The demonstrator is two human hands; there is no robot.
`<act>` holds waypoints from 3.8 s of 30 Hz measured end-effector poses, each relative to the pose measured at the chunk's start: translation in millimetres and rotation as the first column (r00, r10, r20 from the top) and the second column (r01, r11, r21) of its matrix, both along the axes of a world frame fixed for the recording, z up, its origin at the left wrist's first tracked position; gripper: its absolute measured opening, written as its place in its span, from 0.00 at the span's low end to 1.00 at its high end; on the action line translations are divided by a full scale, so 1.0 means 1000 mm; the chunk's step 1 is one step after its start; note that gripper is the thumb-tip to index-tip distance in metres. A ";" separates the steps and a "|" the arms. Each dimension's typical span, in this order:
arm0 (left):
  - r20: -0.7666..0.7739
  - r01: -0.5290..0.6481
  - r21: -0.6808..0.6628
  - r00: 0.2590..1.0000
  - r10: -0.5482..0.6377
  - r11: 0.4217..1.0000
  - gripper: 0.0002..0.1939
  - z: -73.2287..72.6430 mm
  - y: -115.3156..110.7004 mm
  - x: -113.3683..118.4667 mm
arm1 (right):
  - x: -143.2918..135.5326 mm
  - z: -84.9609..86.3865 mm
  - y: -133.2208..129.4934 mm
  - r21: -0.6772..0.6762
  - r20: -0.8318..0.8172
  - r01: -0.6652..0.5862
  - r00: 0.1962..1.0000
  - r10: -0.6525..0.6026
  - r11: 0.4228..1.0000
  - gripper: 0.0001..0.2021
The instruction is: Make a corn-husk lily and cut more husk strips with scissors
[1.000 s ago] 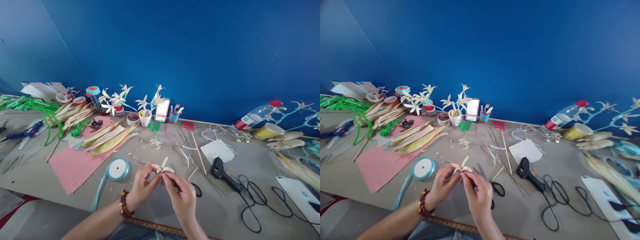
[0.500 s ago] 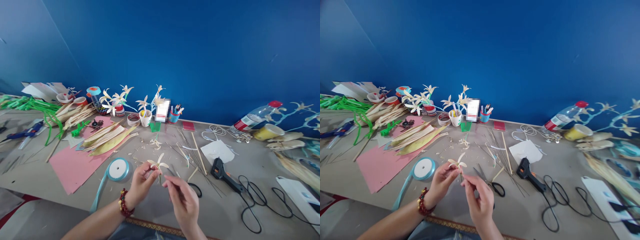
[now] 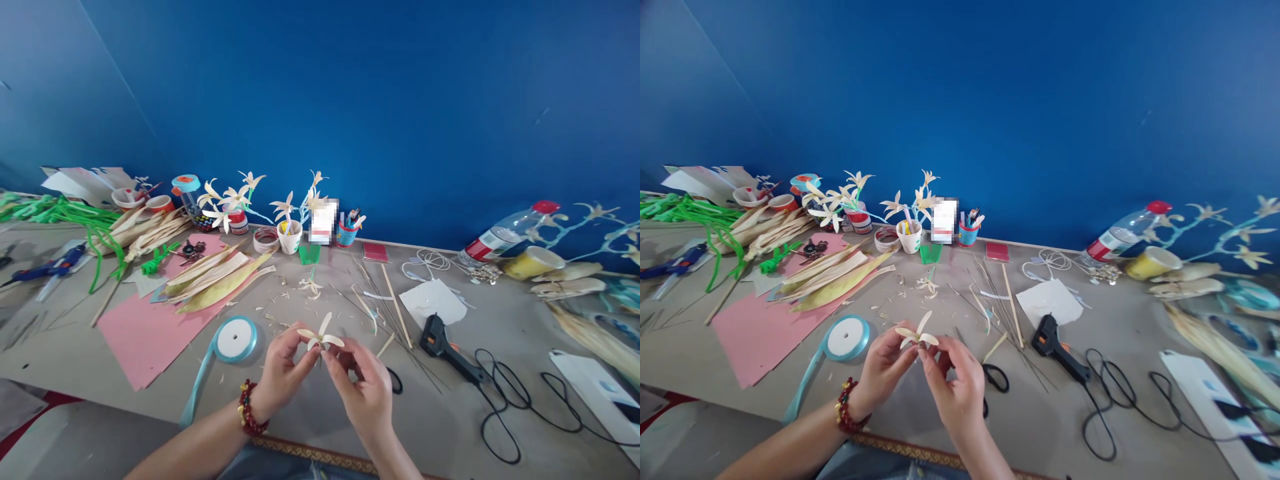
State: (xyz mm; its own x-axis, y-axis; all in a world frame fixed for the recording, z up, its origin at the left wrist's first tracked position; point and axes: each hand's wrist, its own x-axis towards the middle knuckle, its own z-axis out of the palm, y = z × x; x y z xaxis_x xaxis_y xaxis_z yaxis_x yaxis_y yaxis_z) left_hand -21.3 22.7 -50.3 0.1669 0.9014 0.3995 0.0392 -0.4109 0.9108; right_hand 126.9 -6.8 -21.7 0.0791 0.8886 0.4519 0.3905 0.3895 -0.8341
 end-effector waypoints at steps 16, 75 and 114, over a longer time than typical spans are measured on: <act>-0.099 0.015 0.327 0.995 0.019 0.945 0.10 0.001 0.001 -0.005 | 0.036 -0.020 -0.011 -0.179 -0.001 -0.025 1.000 0.025 0.983 0.09; -0.063 -0.017 0.151 0.998 0.027 0.988 0.06 0.028 -0.002 -0.001 | 0.013 -0.013 0.010 -0.046 0.070 -0.239 0.968 0.242 0.970 0.08; -0.071 0.011 0.162 0.997 0.000 0.987 0.08 0.010 0.004 -0.002 | 0.012 -0.015 0.014 -0.062 0.120 -0.240 0.962 0.246 0.969 0.09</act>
